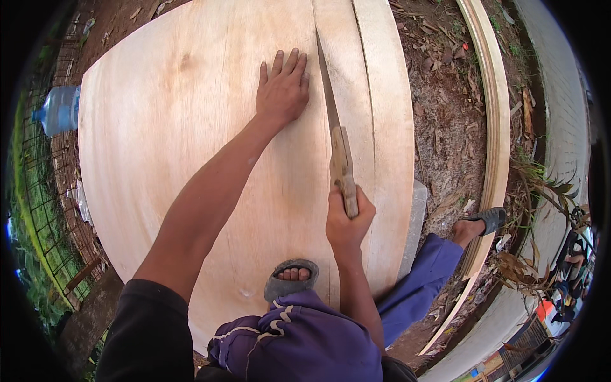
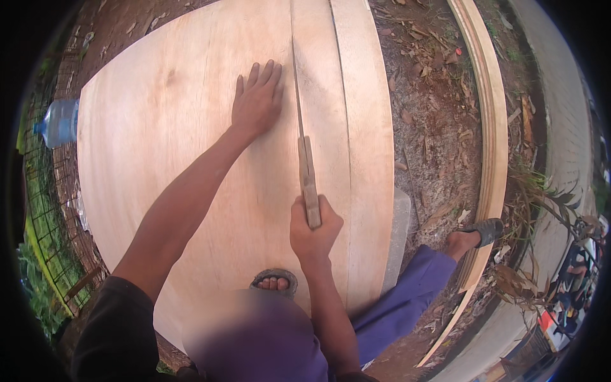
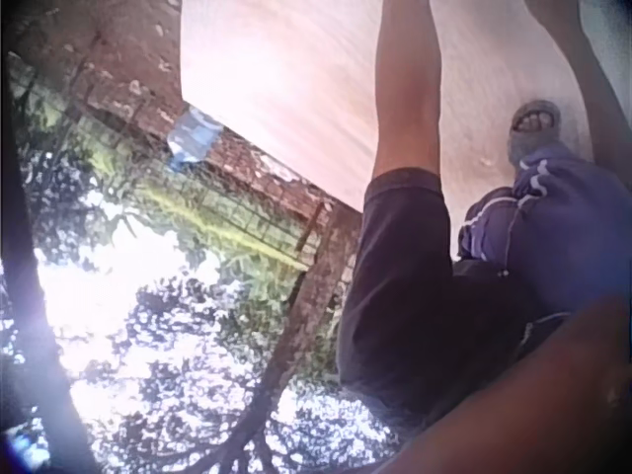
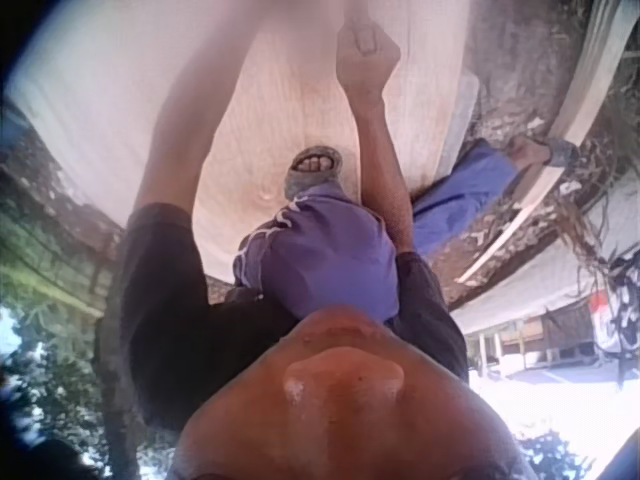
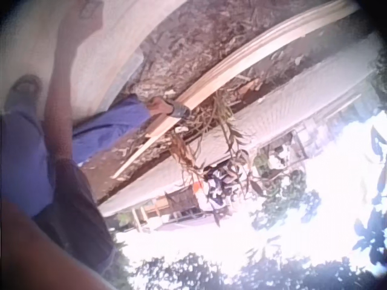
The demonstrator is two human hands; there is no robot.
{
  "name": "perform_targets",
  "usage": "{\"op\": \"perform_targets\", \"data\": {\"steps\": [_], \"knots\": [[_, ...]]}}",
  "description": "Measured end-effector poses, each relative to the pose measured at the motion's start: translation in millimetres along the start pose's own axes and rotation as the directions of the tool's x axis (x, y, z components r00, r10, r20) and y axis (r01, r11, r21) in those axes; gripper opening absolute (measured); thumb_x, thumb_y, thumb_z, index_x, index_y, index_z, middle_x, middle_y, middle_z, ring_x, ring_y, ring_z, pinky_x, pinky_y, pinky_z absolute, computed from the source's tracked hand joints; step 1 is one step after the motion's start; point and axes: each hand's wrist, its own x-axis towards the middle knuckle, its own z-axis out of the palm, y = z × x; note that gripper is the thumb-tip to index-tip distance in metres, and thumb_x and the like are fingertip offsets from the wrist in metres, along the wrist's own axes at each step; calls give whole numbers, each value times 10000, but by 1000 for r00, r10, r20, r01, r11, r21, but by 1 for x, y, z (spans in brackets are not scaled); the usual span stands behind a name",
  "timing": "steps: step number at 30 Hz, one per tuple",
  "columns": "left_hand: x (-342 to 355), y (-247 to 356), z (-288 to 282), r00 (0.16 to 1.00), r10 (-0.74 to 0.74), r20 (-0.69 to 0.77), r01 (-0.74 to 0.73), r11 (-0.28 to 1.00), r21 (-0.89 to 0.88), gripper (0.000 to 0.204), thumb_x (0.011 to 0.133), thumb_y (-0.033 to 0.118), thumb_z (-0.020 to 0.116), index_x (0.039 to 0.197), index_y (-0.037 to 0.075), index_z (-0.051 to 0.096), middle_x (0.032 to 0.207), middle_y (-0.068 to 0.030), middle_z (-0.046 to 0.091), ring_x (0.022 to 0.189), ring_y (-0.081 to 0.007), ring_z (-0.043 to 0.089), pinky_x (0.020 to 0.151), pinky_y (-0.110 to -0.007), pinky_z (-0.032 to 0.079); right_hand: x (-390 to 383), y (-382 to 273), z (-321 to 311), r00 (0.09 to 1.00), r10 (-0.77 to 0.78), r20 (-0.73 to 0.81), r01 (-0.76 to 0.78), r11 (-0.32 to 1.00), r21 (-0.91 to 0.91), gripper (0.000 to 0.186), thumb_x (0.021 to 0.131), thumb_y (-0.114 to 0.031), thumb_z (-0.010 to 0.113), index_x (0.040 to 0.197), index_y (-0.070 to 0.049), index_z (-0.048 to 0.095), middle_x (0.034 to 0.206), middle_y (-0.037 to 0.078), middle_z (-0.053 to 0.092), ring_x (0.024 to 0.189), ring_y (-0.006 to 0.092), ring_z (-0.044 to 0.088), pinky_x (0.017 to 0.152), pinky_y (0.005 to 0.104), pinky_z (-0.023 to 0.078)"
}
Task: The person uses a hand saw to cut a large plywood sheet placed on the ground. They hold the sheet steady with one hand while sawing along a marked line, then lift and reposition the sheet to continue cutting.
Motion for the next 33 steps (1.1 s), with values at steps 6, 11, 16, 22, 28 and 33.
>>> {"op": "perform_targets", "data": {"steps": [6, 11, 16, 22, 28, 33], "knots": [[5, 3, -4, 998, 48, -34, -49, 999, -8, 544, 1106, 361, 317, 1610, 160, 348, 1690, -38, 306, 1574, -298, 222, 1286, -532, 146, 62, -17, 27, 1000, 20, -23, -20, 1000, 12, 320, 929, -78, 666, 673, -33, 479, 549, -21, 388, 551, 40, 361, 473, 304, 319], [2, 8, -3, 997, 50, -61, -52, 998, -20, 537, 1104, 349, 316, 1603, 154, 360, 1688, -40, 309, 1570, -303, 232, 1284, -533, 156, -100, 6, -69, 998, 4, -56, -12, 991, -130, 289, 869, 28, 696, 654, -5, 506, 525, 47, 505, 511, 38, 477, 455, 276, 365], [-2, -3, 6, 1000, 21, -21, -21, 1000, 0, 540, 1103, 348, 316, 1604, 152, 362, 1688, -44, 309, 1571, -304, 229, 1283, -532, 155, 16, -7, 2, 993, 115, -13, -113, 989, 100, 318, 942, -62, 676, 685, -15, 495, 566, -30, 394, 569, 25, 373, 474, 288, 308], [0, -4, -1, 998, 40, -49, -39, 999, 8, 548, 1103, 358, 319, 1606, 143, 358, 1688, -43, 309, 1571, -301, 227, 1285, -524, 145, 15, -11, 5, 999, 47, -20, -47, 999, -4, 306, 930, -63, 677, 685, -11, 502, 559, -20, 430, 551, 32, 401, 471, 292, 330], [-9, 2, 9, 999, 32, -43, -32, 999, -2, 545, 1103, 355, 326, 1602, 140, 366, 1683, -45, 320, 1566, -306, 241, 1285, -523, 148, -94, -1, -68, 994, 100, -43, -103, 993, -62, 214, 907, 9, 675, 717, 21, 575, 568, 8, 526, 554, 34, 477, 480, 267, 372], [9, 10, 0, 995, 62, -75, -63, 998, -14, 539, 1107, 354, 317, 1602, 149, 367, 1681, -43, 325, 1566, -305, 242, 1285, -527, 152, 65, -23, 29, 999, -19, -27, 19, 1000, -21, 329, 938, -86, 658, 672, -28, 474, 562, -34, 396, 553, 34, 358, 469, 296, 302]]}}
